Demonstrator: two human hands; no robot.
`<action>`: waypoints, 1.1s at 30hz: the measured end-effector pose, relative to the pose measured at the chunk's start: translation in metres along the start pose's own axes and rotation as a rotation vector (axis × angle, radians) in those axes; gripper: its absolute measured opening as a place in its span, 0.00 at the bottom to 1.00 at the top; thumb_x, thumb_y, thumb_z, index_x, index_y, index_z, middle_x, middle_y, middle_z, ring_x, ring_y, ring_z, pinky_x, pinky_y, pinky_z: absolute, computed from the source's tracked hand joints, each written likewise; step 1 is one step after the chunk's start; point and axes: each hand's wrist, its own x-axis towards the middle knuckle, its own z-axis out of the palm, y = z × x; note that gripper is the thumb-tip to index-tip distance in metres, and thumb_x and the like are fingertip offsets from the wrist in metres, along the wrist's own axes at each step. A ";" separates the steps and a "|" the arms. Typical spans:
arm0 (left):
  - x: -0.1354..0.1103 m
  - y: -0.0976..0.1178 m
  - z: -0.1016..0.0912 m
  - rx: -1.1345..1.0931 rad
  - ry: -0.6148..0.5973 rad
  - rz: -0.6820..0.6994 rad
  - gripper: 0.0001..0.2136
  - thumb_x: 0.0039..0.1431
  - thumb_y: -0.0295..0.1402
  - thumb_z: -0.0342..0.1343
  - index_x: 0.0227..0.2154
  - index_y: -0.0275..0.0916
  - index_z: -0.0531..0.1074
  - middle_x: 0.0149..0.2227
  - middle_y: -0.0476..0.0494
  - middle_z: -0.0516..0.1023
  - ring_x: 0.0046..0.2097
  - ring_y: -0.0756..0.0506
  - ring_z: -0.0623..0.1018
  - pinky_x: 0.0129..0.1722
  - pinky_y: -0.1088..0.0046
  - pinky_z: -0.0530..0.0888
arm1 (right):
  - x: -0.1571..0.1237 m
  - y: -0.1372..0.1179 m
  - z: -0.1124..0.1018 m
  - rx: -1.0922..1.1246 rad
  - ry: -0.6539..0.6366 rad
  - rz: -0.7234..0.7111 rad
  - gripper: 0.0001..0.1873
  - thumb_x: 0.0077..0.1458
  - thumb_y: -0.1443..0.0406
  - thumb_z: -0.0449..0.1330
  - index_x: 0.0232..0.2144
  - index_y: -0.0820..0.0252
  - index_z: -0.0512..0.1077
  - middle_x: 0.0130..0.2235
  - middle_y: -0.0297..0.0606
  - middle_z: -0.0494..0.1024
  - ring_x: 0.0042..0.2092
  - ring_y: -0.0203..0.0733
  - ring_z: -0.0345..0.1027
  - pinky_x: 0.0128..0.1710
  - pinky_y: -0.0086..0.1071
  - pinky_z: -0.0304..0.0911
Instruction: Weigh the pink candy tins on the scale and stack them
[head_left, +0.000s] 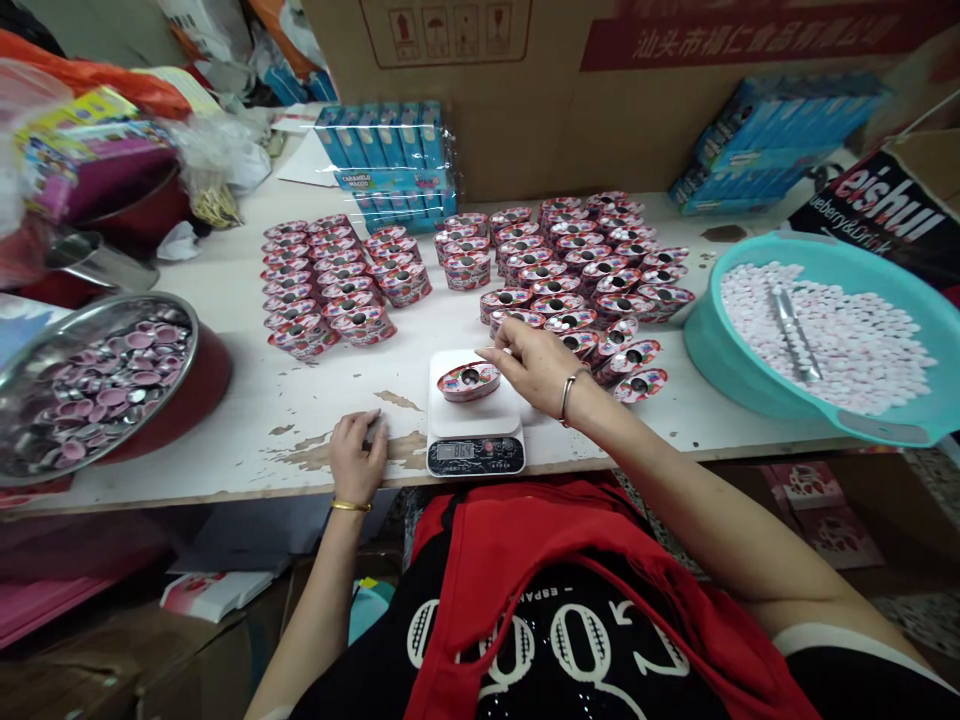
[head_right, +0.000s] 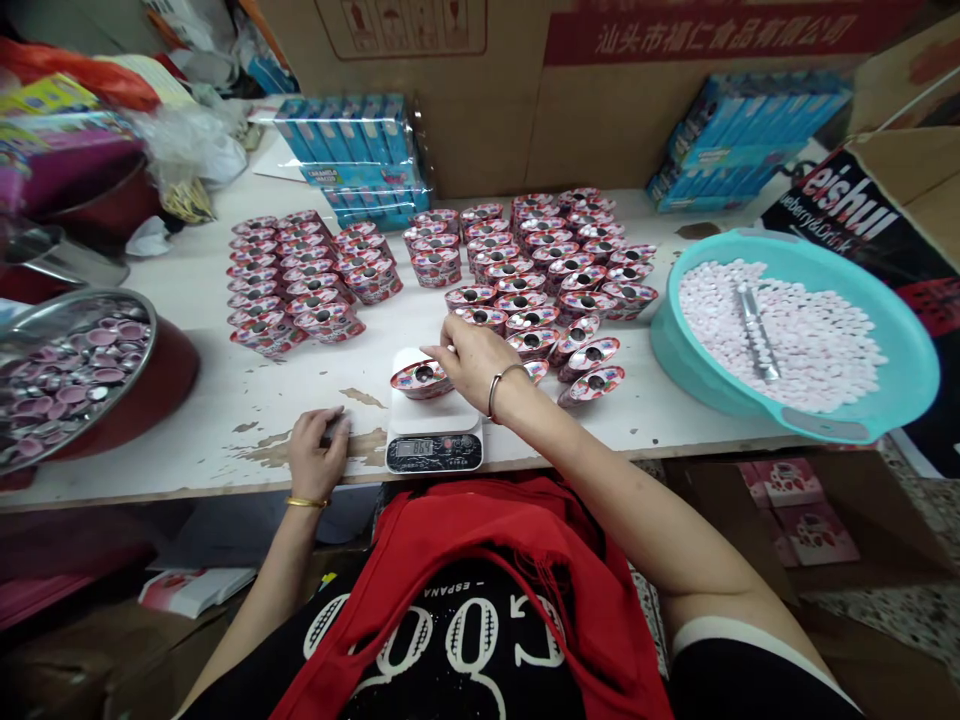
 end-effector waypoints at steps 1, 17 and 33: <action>0.000 0.000 0.000 -0.002 0.000 0.001 0.12 0.58 0.36 0.51 0.42 0.38 0.71 0.38 0.40 0.72 0.43 0.44 0.72 0.44 0.66 0.69 | 0.001 -0.003 0.003 -0.014 -0.018 0.003 0.13 0.61 0.56 0.51 0.35 0.60 0.67 0.28 0.36 0.70 0.29 0.36 0.59 0.29 0.29 0.48; 0.039 0.080 -0.016 -0.128 -0.091 0.181 0.31 0.52 0.45 0.57 0.58 0.41 0.57 0.52 0.35 0.66 0.54 0.39 0.67 0.50 0.61 0.66 | -0.036 0.069 -0.067 0.060 0.544 0.159 0.15 0.57 0.54 0.55 0.35 0.59 0.72 0.24 0.35 0.70 0.24 0.35 0.59 0.27 0.30 0.53; 0.228 0.056 0.034 0.393 -0.133 0.327 0.17 0.54 0.37 0.54 0.47 0.41 0.68 0.47 0.35 0.72 0.48 0.36 0.70 0.43 0.60 0.62 | -0.104 0.285 -0.126 0.064 0.330 0.855 0.13 0.29 0.66 0.70 0.14 0.54 0.66 0.24 0.43 0.71 0.26 0.45 0.61 0.35 0.42 0.55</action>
